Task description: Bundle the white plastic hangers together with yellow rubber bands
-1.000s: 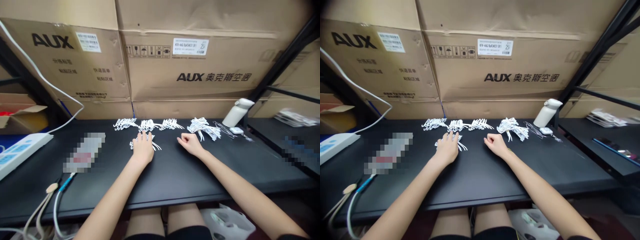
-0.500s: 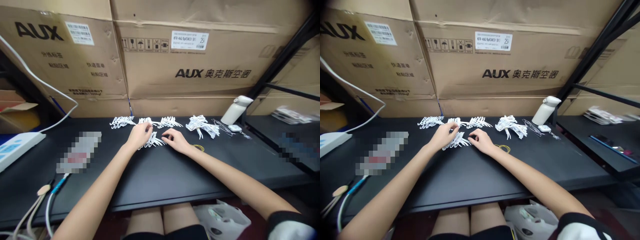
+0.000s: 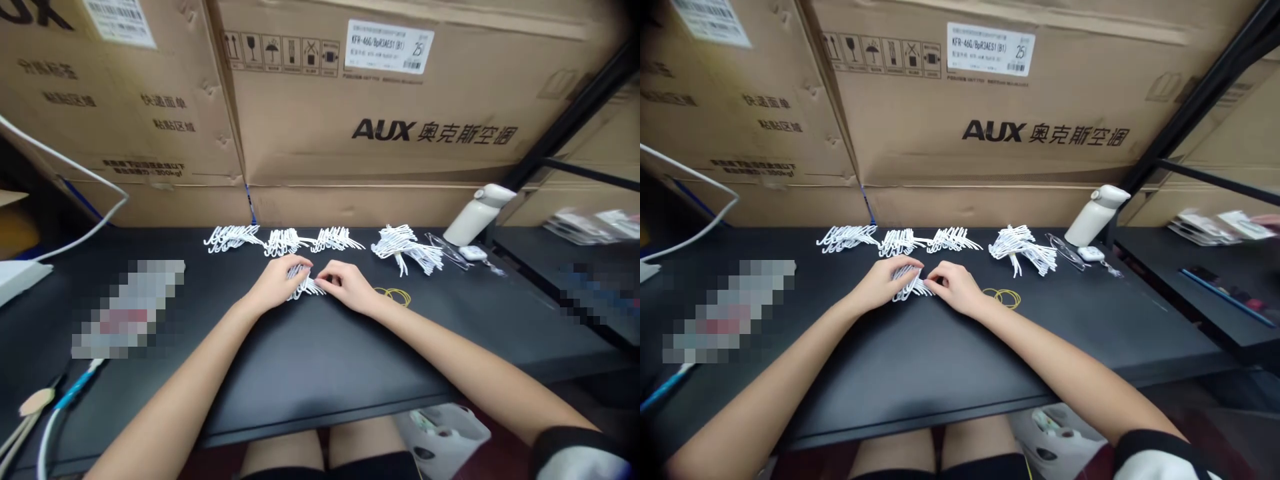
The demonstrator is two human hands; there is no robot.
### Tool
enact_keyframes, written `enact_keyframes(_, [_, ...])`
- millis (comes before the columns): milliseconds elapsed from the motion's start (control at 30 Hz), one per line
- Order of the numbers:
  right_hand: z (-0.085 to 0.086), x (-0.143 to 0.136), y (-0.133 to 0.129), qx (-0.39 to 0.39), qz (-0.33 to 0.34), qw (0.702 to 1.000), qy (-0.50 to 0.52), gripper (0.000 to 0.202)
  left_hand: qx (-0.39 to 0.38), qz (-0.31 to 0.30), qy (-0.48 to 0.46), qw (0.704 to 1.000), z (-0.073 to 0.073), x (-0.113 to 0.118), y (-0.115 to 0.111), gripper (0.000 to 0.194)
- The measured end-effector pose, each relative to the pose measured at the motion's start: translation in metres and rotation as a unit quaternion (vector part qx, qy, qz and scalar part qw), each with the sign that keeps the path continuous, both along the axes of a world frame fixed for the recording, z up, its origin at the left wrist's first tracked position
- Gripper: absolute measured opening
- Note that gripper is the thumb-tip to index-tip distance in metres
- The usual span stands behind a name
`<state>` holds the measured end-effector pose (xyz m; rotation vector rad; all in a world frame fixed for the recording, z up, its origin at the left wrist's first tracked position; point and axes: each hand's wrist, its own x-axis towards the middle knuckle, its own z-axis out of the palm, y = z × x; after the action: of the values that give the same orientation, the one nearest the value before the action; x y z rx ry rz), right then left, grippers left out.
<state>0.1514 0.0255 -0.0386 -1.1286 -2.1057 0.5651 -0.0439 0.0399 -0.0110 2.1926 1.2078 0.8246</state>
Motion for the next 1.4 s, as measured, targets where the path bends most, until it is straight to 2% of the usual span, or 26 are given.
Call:
enact_keyframes(133, [-0.002, -0.001, -0.002, 0.006, -0.002, 1.000, -0.007, 0.013, -0.033, 0.038, -0.020, 0.999, -0.001, 0.000, 0.001, 0.027])
enact_keyframes(267, [0.005, 0.004, -0.003, -0.010, -0.005, 1.000, -0.024, 0.011, -0.072, 0.080, -0.053, 0.993, -0.003, -0.004, 0.005, 0.025])
enact_keyframes(433, [0.020, 0.031, 0.008, -0.030, 0.009, 0.995, -0.096, 0.010, -0.095, 0.083, -0.085, 0.988, -0.003, -0.005, 0.005, 0.028])
enact_keyframes(567, [0.018, 0.047, 0.018, 0.014, -0.013, 0.992, -0.123, 0.009, -0.115, 0.086, -0.119, 0.983, -0.001, -0.004, 0.003, 0.029])
enact_keyframes(767, [0.016, 0.032, 0.007, 0.097, -0.007, 0.995, -0.031, 0.011, -0.065, 0.072, -0.143, 0.985, 0.007, -0.003, -0.001, 0.029])
enact_keyframes(867, [0.018, 0.021, -0.005, 0.121, 0.009, 0.993, -0.001, 0.010, -0.056, 0.034, -0.144, 0.987, 0.015, 0.000, -0.008, 0.030])
enact_keyframes(1033, [0.019, 0.009, -0.016, 0.137, 0.035, 0.990, 0.021, 0.012, -0.037, 0.019, -0.107, 0.993, 0.022, 0.003, -0.018, 0.029])
enact_keyframes(1133, [0.019, 0.006, -0.018, 0.114, 0.008, 0.991, 0.066, 0.015, -0.052, 0.018, -0.110, 0.992, 0.023, 0.001, -0.018, 0.028])
enact_keyframes(1200, [0.018, 0.006, -0.018, 0.074, -0.033, 0.990, 0.115, 0.019, -0.086, 0.037, -0.147, 0.985, 0.025, -0.002, -0.017, 0.030])
enact_keyframes(1300, [0.017, 0.009, -0.014, 0.031, -0.085, 0.979, 0.182, 0.025, -0.152, 0.065, -0.243, 0.956, 0.027, -0.007, -0.014, 0.035])
enact_keyframes(1400, [0.014, 0.013, -0.008, 0.033, -0.101, 0.979, 0.173, 0.029, -0.187, 0.067, -0.314, 0.928, 0.029, -0.010, -0.012, 0.036])
